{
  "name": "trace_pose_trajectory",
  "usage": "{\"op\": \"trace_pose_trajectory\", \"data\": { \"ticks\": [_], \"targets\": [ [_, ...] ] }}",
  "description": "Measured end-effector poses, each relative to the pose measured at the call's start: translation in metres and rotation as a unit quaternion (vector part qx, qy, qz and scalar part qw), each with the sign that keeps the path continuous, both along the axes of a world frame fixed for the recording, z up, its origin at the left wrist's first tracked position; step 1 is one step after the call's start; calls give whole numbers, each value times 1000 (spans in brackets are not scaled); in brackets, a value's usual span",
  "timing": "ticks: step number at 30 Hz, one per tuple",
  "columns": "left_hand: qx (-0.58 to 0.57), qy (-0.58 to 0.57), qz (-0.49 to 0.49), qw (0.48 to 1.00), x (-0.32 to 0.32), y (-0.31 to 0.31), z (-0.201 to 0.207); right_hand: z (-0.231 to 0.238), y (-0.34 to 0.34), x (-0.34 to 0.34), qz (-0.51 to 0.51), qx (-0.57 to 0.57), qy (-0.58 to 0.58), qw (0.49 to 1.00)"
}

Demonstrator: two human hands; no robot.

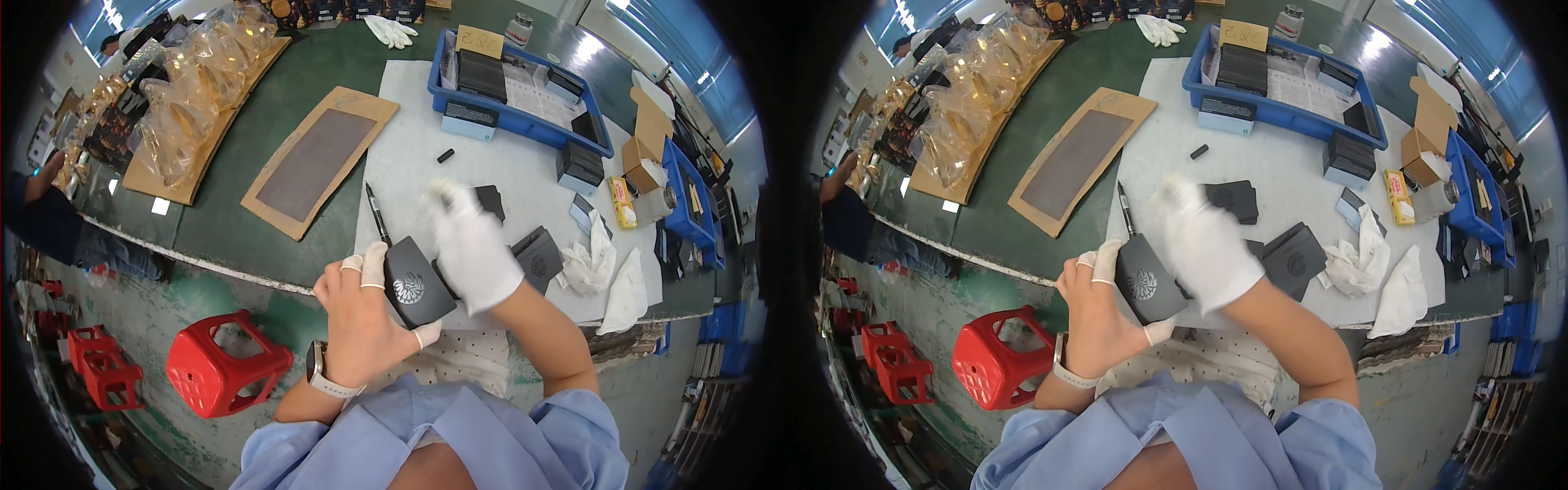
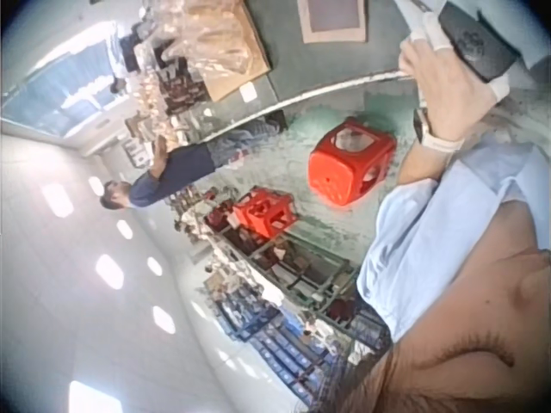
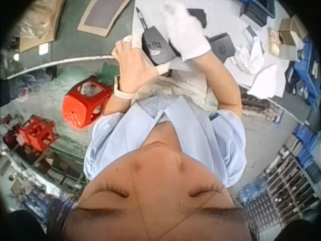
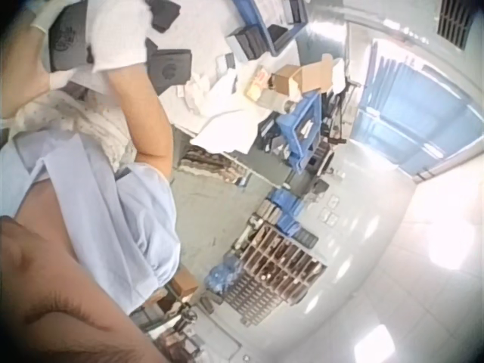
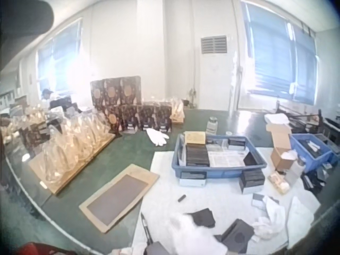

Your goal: The person marks black rectangular electronic components with a black marker, then wipes them with a white cloth. The person handles the components one by one, turning them over to inspect different sides and stacking them on the table.

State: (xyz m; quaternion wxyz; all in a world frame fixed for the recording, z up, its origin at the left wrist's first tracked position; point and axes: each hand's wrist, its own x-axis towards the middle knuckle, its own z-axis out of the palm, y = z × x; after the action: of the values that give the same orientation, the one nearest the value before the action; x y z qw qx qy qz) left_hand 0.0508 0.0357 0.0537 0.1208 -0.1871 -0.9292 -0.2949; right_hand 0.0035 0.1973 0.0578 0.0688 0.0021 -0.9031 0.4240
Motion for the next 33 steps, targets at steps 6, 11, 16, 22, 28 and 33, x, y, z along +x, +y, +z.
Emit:
{"op": "trace_pose_trajectory", "data": {
  "ticks": [6, 11, 16, 22, 28, 33],
  "targets": [
    [-3, 12, 29, 1000, -5, -1, 1, 14, -7, 23, 16, -21, -24, 999],
    [0, 11, 30, 999, -3, -3, -1, -12, 13, 1, -31, -11, 37, 999],
    [0, 3, 32, 999, -4, -3, -1, 11, 19, 16, -8, -167, -148, 975],
    [14, -37, -25, 999, 0, 1, 5, 11, 27, 19, 33, -272, -147, 950],
    [29, -73, -124, 989, -1, 3, 13, 24, 28, 20, 122, -176, -129, 968],
    [74, 43, -20, 996, -4, 0, -9, 35, 29, 15, 59, -310, -197, 928]
  ]
}}
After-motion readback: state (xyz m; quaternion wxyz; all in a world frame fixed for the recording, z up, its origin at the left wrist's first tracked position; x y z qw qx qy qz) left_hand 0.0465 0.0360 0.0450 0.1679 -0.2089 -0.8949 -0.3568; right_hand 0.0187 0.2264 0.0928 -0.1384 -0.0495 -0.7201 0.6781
